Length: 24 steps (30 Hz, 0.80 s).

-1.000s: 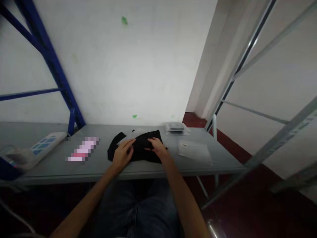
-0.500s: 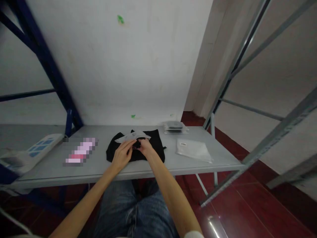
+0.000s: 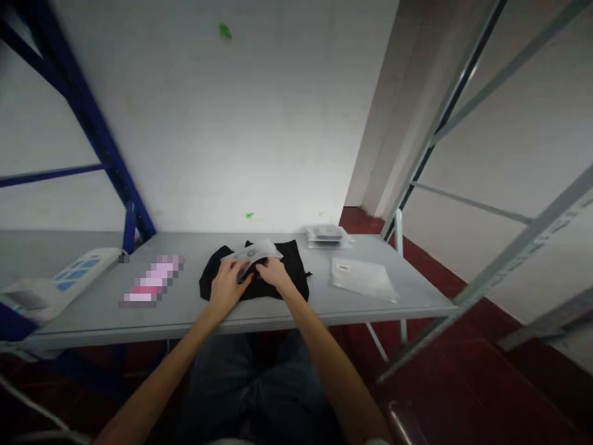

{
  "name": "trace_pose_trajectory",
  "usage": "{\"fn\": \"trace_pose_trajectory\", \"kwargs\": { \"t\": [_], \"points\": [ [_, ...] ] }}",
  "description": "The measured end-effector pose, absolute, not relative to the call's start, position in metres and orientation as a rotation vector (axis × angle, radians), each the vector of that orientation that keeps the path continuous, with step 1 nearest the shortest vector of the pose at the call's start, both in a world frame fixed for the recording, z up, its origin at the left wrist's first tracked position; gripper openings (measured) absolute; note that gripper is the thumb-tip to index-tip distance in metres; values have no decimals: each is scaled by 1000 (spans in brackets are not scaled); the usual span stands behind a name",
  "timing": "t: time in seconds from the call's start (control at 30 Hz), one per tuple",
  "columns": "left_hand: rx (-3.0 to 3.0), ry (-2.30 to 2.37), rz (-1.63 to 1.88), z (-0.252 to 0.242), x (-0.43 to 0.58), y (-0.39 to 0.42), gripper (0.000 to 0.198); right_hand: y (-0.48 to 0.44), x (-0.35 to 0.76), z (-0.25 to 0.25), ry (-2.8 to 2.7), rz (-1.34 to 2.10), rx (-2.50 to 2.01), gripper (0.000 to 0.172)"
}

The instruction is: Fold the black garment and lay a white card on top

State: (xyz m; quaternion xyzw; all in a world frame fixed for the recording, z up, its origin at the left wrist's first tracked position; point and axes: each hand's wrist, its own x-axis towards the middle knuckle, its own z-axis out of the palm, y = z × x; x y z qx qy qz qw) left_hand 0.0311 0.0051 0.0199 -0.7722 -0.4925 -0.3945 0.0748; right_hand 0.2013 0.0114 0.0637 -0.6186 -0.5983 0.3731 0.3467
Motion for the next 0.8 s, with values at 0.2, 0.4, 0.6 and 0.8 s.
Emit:
{"fn": "trace_pose_trajectory", "kwargs": {
  "t": [0.2,0.4,0.6,0.8],
  "points": [
    [-2311,-1496,-1223,20,28,9,22,-10,242,68,-1821,110,-1781,31],
    [-2318,-1525,-1253,20,29,18,22,0,251,46,-2028,-19,-1590,35],
    [-2361,-1511,-1301,21,26,17,26,-1,251,36,-1974,-38,-1614,23],
    [-2372,-1502,-1298,21,23,11,22,-7,254,41,-2008,-89,-1633,20]
  ]
}}
